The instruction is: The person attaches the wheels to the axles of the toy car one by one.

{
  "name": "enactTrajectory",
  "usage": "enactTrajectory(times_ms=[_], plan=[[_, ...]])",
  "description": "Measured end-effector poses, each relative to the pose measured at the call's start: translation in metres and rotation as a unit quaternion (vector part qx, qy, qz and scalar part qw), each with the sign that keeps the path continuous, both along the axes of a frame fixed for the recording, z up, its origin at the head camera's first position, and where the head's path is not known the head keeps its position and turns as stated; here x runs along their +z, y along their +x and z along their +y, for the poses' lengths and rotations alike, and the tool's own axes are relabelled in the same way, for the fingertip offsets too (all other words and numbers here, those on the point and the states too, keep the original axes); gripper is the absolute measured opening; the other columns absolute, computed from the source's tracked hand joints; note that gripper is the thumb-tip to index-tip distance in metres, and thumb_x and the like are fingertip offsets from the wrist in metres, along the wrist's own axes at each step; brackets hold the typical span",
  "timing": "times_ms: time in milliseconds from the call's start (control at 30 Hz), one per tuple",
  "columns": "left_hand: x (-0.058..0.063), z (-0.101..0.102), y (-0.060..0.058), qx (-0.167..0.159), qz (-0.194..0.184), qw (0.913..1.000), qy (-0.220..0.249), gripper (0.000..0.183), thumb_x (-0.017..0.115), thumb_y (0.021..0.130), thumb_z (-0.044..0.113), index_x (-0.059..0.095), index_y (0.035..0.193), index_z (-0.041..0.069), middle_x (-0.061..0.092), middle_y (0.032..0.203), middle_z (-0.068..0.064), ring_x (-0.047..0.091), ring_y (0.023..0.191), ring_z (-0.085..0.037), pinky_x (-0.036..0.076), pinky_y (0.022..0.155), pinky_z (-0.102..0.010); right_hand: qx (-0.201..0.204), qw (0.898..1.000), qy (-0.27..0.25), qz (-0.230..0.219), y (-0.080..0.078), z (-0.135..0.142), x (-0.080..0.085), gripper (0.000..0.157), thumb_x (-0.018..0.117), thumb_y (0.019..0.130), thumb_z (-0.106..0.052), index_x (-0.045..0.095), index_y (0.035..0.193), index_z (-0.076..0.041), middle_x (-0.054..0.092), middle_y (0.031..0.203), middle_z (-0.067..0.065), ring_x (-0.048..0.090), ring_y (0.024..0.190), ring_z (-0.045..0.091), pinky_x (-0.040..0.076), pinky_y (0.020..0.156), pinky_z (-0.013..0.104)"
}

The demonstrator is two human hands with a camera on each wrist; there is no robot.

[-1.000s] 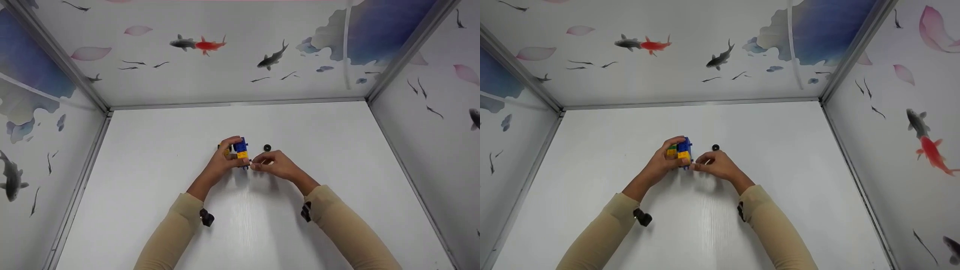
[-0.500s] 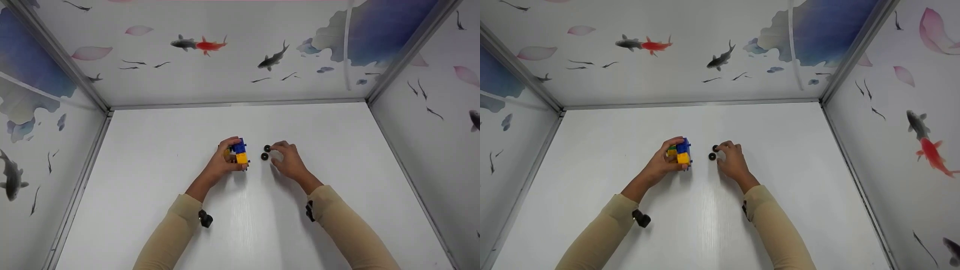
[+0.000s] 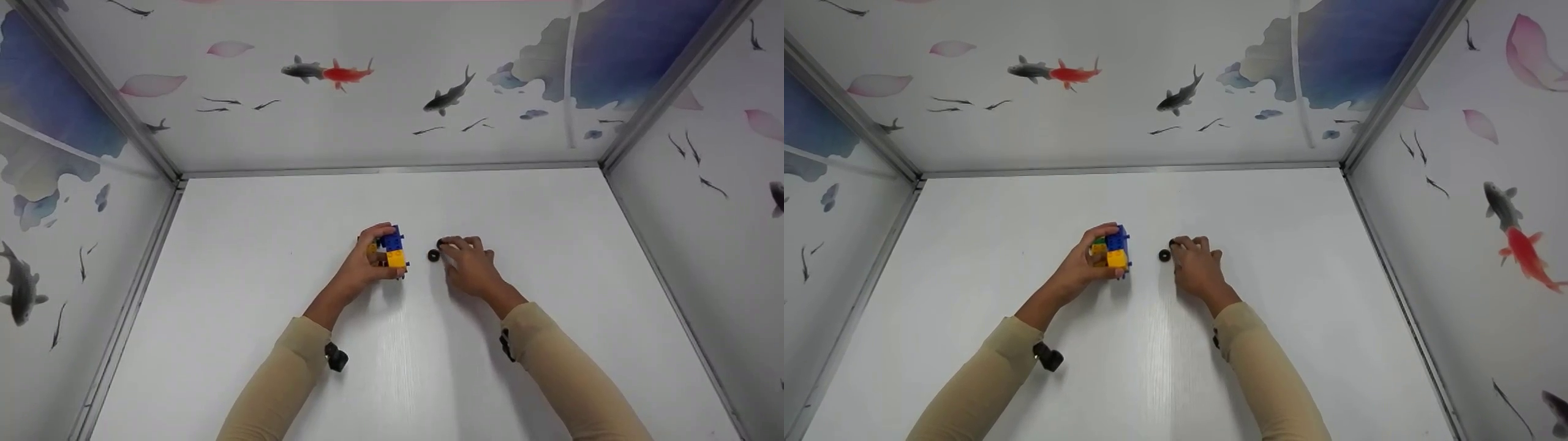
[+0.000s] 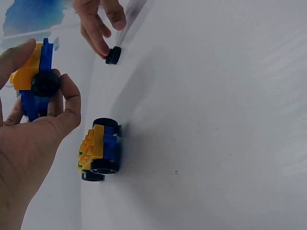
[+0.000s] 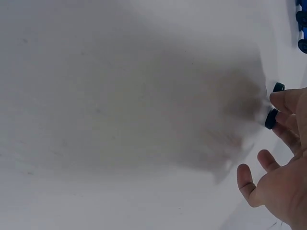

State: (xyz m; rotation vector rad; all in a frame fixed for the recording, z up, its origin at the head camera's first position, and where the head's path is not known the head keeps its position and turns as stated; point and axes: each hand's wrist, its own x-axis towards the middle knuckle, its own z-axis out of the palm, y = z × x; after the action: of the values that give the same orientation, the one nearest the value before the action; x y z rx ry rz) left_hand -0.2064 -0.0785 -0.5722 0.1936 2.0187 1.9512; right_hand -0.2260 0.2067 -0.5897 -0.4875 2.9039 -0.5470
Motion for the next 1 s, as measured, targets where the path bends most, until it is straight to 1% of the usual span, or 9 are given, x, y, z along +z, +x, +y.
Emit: enactTrajectory(times_ms=[133, 233, 267, 367, 467, 600, 733, 833, 1000], plan=[[0.000, 0.000, 0.000, -0.005, 0.012, 0.9999, 0.001, 0.089, 0.094, 0.086, 0.004, 0.050, 0.159, 0.034, 0.024, 0.179, 0.007, 0.045, 0.154, -0.040, 0.056, 0.118, -0.043, -0.024, 0.999, -0.021, 0.014, -0.002, 0.004, 0.001, 0.034, 0.069, 0.105, -0.013, 0.074, 0.137, -0.006, 0.063, 0.148, 0.012, 0.053, 0.142, 0.043, 0.049, 0.104, 0.076], [-0.001, 0.000, 0.001, -0.009, 0.015, 0.9998, -0.003, 0.091, 0.094, 0.086, 0.004, 0.050, 0.159, 0.033, 0.023, 0.179, 0.007, 0.048, 0.150, -0.038, 0.058, 0.114, -0.039, -0.044, 0.998, -0.035, 0.015, -0.003, 0.005, 0.000, 0.022, 0.074, 0.103, -0.014, 0.080, 0.121, -0.004, 0.067, 0.132, 0.012, 0.061, 0.130, 0.038, 0.052, 0.102, 0.069], [-0.001, 0.000, 0.001, -0.010, 0.014, 0.9998, -0.003, 0.091, 0.094, 0.086, 0.004, 0.050, 0.159, 0.033, 0.023, 0.179, 0.008, 0.051, 0.147, -0.038, 0.059, 0.111, -0.037, -0.048, 0.998, -0.038, 0.016, -0.003, 0.005, 0.000, 0.018, 0.075, 0.102, -0.014, 0.082, 0.115, -0.003, 0.068, 0.127, 0.011, 0.063, 0.125, 0.037, 0.052, 0.102, 0.067], [-0.002, 0.001, 0.001, -0.014, 0.012, 0.9998, -0.001, 0.091, 0.094, 0.086, 0.003, 0.050, 0.160, 0.033, 0.024, 0.179, 0.008, 0.058, 0.138, -0.036, 0.062, 0.104, -0.034, -0.056, 0.997, -0.035, 0.027, -0.004, 0.005, 0.001, 0.013, 0.079, 0.100, -0.012, 0.084, 0.100, 0.000, 0.069, 0.116, 0.012, 0.067, 0.112, 0.036, 0.055, 0.098, 0.062], [-0.002, 0.002, 0.002, -0.018, 0.015, 0.9997, -0.003, 0.091, 0.093, 0.087, 0.003, 0.049, 0.160, 0.034, 0.026, 0.178, 0.009, 0.062, 0.132, -0.034, 0.063, 0.101, -0.033, -0.057, 0.997, -0.035, 0.032, -0.004, 0.006, 0.002, 0.012, 0.080, 0.098, -0.009, 0.083, 0.092, 0.001, 0.069, 0.110, 0.012, 0.070, 0.104, 0.034, 0.060, 0.094, 0.055], [-0.003, 0.003, 0.005, -0.020, 0.023, 0.9993, -0.020, 0.091, 0.093, 0.088, 0.004, 0.048, 0.161, 0.035, 0.026, 0.179, 0.011, 0.061, 0.134, -0.033, 0.063, 0.104, -0.034, -0.059, 0.996, -0.060, 0.017, -0.002, 0.006, 0.002, 0.007, 0.079, 0.097, -0.004, 0.080, 0.094, 0.002, 0.068, 0.109, 0.012, 0.072, 0.101, 0.032, 0.063, 0.091, 0.047], [-0.004, 0.003, 0.006, -0.020, 0.029, 0.9990, -0.025, 0.090, 0.093, 0.088, 0.004, 0.048, 0.160, 0.033, 0.024, 0.180, 0.010, 0.059, 0.137, -0.035, 0.062, 0.108, -0.037, -0.062, 0.994, -0.086, 0.011, -0.001, 0.005, 0.001, 0.004, 0.078, 0.097, 0.000, 0.079, 0.100, 0.002, 0.071, 0.110, 0.014, 0.074, 0.104, 0.032, 0.064, 0.092, 0.046], [-0.004, 0.002, 0.007, -0.021, 0.030, 0.9991, -0.020, 0.089, 0.093, 0.087, 0.003, 0.049, 0.160, 0.032, 0.023, 0.179, 0.008, 0.059, 0.138, -0.036, 0.062, 0.108, -0.038, -0.064, 0.992, -0.105, 0.012, 0.000, 0.003, 0.003, 0.011, 0.077, 0.098, 0.000, 0.079, 0.108, 0.003, 0.073, 0.112, 0.016, 0.074, 0.106, 0.033, 0.064, 0.093, 0.047], [-0.005, 0.002, 0.008, -0.022, 0.024, 0.9994, -0.009, 0.090, 0.093, 0.087, 0.001, 0.050, 0.159, 0.032, 0.023, 0.178, 0.007, 0.058, 0.139, -0.037, 0.063, 0.104, -0.035, -0.063, 0.982, -0.176, 0.005, -0.002, -0.005, 0.007, 0.029, 0.077, 0.100, -0.001, 0.075, 0.129, 0.003, 0.072, 0.123, 0.019, 0.076, 0.113, 0.036, 0.065, 0.098, 0.049]])
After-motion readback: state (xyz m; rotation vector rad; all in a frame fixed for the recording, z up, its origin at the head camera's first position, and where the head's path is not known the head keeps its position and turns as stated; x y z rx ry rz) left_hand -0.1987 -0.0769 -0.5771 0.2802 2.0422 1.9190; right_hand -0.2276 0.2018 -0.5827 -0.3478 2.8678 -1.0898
